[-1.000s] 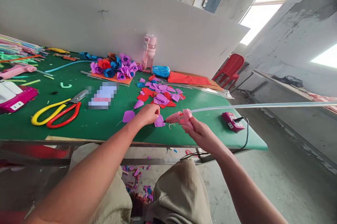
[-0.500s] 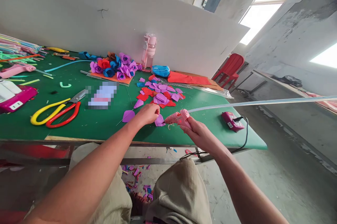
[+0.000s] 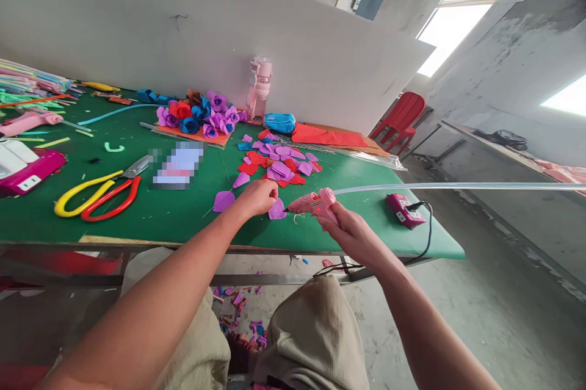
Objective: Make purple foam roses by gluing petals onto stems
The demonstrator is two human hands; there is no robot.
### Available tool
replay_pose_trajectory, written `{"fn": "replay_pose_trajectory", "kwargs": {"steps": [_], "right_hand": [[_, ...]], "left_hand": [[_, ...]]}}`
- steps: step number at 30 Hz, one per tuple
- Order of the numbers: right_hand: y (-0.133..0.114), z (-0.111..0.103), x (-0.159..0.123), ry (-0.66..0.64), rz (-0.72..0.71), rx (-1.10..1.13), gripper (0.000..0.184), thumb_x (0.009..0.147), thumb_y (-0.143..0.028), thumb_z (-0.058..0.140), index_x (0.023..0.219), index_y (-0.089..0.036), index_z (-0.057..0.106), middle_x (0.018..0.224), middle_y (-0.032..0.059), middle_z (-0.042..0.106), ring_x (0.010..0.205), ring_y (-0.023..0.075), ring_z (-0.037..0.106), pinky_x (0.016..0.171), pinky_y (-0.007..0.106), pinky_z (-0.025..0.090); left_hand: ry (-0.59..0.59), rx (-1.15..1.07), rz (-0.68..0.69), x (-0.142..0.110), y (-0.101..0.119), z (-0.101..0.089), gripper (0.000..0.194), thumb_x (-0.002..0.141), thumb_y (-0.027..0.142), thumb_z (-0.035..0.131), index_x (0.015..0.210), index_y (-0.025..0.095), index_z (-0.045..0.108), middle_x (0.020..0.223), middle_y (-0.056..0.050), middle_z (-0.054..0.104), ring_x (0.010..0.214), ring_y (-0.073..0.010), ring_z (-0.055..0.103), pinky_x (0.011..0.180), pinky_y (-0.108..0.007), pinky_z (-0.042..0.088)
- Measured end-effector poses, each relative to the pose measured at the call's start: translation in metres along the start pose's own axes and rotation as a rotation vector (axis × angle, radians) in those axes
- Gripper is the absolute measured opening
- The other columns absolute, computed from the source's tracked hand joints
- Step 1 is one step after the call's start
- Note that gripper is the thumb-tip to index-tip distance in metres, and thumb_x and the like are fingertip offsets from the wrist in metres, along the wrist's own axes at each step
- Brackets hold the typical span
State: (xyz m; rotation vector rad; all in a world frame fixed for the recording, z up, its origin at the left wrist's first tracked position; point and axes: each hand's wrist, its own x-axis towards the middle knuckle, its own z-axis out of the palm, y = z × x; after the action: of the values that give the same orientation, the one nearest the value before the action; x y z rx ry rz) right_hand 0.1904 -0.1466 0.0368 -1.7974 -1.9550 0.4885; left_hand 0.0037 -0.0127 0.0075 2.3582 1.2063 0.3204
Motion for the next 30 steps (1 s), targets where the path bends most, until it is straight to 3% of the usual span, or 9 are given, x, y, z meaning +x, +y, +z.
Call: {"fn": "replay_pose_trajectory", "kwargs": {"steps": [10,17,23,30], "right_hand": [[-0.003,0.013,0.004,-0.027,-0.038,-0.028,0.022,0.09,-0.038,0.036,0.087,-0.021,0.048,0.07,0.0005,0.055,0.059,0.0144,0.048,0.054,0.024,0.035],[0.002,0.005,-0.001,-0.008,-0.025,-0.072,0.02,0.09,-0.035,0.038,0.094,-0.02,0.051,0.072,0.001,0.058,0.064,0.0162,0.053,0.054,0.024,0.035],[-0.003,0.001,-0.003,0.015,-0.012,-0.046,0.02,0.091,-0.037,0.037,0.091,-0.021,0.05,0.072,0.0003,0.056,0.062,0.015,0.05,0.054,0.024,0.034],[-0.01,0.012,0.001,-0.023,-0.038,-0.023,0.021,0.091,-0.038,0.038,0.086,-0.02,0.048,0.066,-0.0014,0.053,0.057,0.0134,0.046,0.052,0.023,0.033]], "left_hand": [[0.021,0.007,0.028,0.002,-0.004,0.003,0.017,0.067,0.008,0.05,0.072,0.017,0.063,0.073,-0.003,0.066,0.069,-0.0158,0.057,0.054,-0.024,0.034],[0.008,-0.001,0.012,0.001,-0.002,0.001,0.014,0.068,0.009,0.051,0.07,0.017,0.062,0.072,-0.003,0.066,0.066,-0.0153,0.057,0.053,-0.024,0.033],[0.003,-0.008,-0.002,0.0,-0.001,0.001,0.014,0.068,0.009,0.05,0.068,0.017,0.061,0.072,-0.003,0.065,0.066,-0.0149,0.056,0.052,-0.024,0.032],[0.015,0.017,0.007,0.0,-0.001,0.001,0.016,0.067,0.009,0.05,0.07,0.017,0.063,0.073,-0.003,0.066,0.066,-0.0151,0.056,0.053,-0.024,0.032]]}}
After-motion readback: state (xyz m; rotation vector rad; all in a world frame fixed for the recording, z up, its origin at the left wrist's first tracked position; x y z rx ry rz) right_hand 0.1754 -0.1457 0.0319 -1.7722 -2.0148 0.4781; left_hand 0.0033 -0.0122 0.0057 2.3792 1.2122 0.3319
